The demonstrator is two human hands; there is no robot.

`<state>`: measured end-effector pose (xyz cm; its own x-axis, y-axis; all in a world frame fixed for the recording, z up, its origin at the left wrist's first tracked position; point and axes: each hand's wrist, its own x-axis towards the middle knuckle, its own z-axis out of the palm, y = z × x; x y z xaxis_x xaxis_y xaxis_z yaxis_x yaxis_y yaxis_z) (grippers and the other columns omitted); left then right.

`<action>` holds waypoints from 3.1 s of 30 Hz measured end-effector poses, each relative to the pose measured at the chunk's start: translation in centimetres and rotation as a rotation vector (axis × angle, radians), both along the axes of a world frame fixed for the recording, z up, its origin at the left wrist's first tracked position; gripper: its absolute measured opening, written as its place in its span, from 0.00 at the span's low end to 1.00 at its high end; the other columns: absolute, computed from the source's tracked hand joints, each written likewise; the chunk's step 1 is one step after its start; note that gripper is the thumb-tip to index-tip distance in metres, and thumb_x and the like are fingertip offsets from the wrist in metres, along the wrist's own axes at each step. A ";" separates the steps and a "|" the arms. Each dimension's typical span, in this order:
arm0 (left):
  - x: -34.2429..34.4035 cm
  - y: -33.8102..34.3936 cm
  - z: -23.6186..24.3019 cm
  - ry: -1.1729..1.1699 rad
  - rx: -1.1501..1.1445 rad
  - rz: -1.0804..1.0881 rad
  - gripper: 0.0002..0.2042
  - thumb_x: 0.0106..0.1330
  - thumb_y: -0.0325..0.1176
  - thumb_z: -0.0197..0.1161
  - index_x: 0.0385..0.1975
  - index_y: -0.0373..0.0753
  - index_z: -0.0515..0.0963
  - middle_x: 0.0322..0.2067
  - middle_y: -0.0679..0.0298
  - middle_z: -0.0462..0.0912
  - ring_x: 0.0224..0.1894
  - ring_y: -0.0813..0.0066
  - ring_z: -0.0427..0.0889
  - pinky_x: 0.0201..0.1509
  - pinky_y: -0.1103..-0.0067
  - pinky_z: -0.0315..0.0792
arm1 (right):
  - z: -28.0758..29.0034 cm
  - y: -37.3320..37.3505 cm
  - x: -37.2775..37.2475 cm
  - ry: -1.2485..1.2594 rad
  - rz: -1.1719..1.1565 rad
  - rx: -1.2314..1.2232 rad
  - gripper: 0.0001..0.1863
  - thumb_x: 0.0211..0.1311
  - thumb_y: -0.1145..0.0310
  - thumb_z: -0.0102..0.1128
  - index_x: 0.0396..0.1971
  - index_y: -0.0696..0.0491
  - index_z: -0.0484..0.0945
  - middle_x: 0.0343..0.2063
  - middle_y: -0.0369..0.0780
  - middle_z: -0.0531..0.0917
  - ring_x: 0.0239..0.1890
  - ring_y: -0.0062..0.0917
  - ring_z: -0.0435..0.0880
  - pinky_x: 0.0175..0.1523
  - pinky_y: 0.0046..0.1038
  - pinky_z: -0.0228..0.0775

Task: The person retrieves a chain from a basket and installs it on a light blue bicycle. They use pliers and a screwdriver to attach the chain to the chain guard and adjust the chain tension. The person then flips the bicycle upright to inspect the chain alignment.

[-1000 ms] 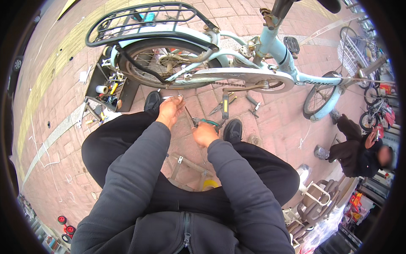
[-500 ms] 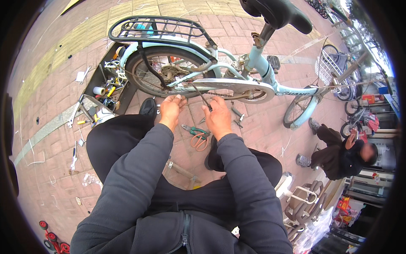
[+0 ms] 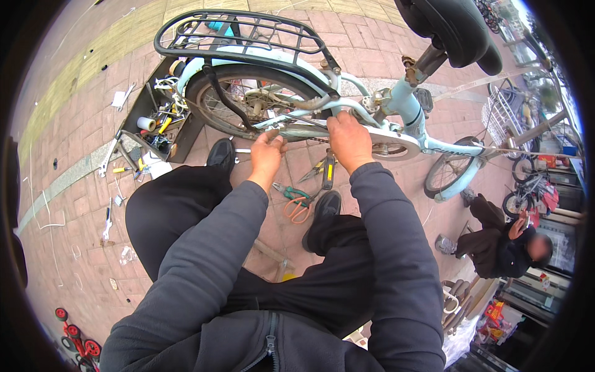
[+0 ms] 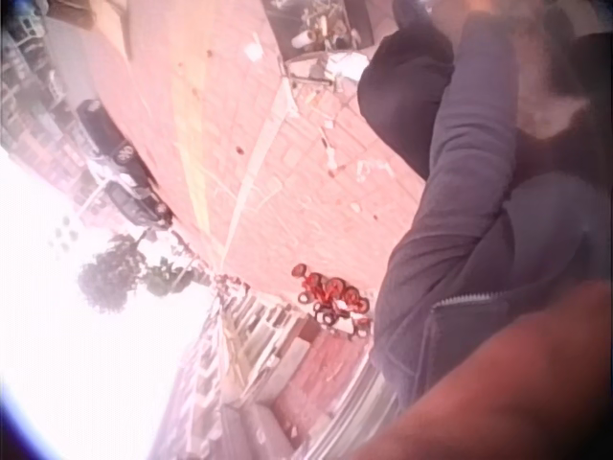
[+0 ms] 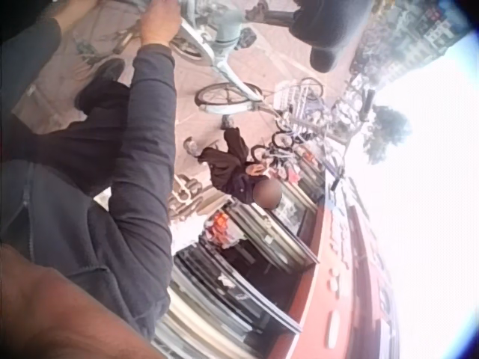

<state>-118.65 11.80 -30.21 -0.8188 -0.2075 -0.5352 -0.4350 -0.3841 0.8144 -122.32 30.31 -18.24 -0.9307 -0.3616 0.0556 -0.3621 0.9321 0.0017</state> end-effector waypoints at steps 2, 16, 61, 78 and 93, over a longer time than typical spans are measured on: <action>-0.1 0.0 0.1 0.013 0.011 -0.004 0.16 0.71 0.24 0.60 0.57 0.26 0.76 0.39 0.54 0.87 0.37 0.72 0.88 0.40 0.78 0.82 | -0.1 -0.3 0.0 0.042 -0.018 -0.034 0.14 0.59 0.75 0.58 0.46 0.53 0.81 0.40 0.46 0.80 0.44 0.44 0.84 0.44 0.43 0.78; -0.3 0.1 0.4 0.015 0.012 -0.006 0.17 0.73 0.29 0.60 0.59 0.30 0.78 0.39 0.58 0.88 0.37 0.75 0.87 0.41 0.79 0.79 | 0.9 0.9 -1.2 -0.047 0.001 0.036 0.13 0.59 0.75 0.56 0.42 0.50 0.83 0.38 0.44 0.82 0.42 0.43 0.84 0.46 0.44 0.77; 1.7 -1.8 -2.6 -0.262 0.671 -0.086 0.07 0.78 0.38 0.57 0.45 0.42 0.75 0.44 0.62 0.86 0.50 0.67 0.84 0.54 0.64 0.75 | -2.6 -4.7 13.8 -0.481 -0.380 -0.380 0.15 0.63 0.61 0.63 0.42 0.58 0.82 0.33 0.56 0.85 0.41 0.54 0.85 0.48 0.50 0.77; 1.6 -0.6 -2.9 -0.205 0.509 -0.194 0.08 0.75 0.36 0.62 0.44 0.41 0.73 0.37 0.64 0.83 0.41 0.68 0.84 0.53 0.66 0.76 | -9.4 -4.8 15.3 -0.661 -0.632 -0.719 0.15 0.60 0.64 0.68 0.38 0.61 0.82 0.30 0.55 0.84 0.38 0.53 0.84 0.44 0.43 0.73; 1.2 1.3 -13.1 -0.117 -0.569 -0.345 0.20 0.66 0.32 0.60 0.57 0.36 0.80 0.48 0.46 0.87 0.51 0.51 0.85 0.56 0.65 0.76 | -11.8 -5.2 16.4 -0.758 -0.854 -1.235 0.08 0.66 0.71 0.64 0.41 0.58 0.82 0.23 0.34 0.80 0.22 0.16 0.75 0.27 0.25 0.67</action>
<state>-117.50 13.10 -43.27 -0.8321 -0.2208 -0.5087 -0.5532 0.2676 0.7889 -105.95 25.14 -30.01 -0.7716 0.1405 -0.6204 0.6360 0.1585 -0.7552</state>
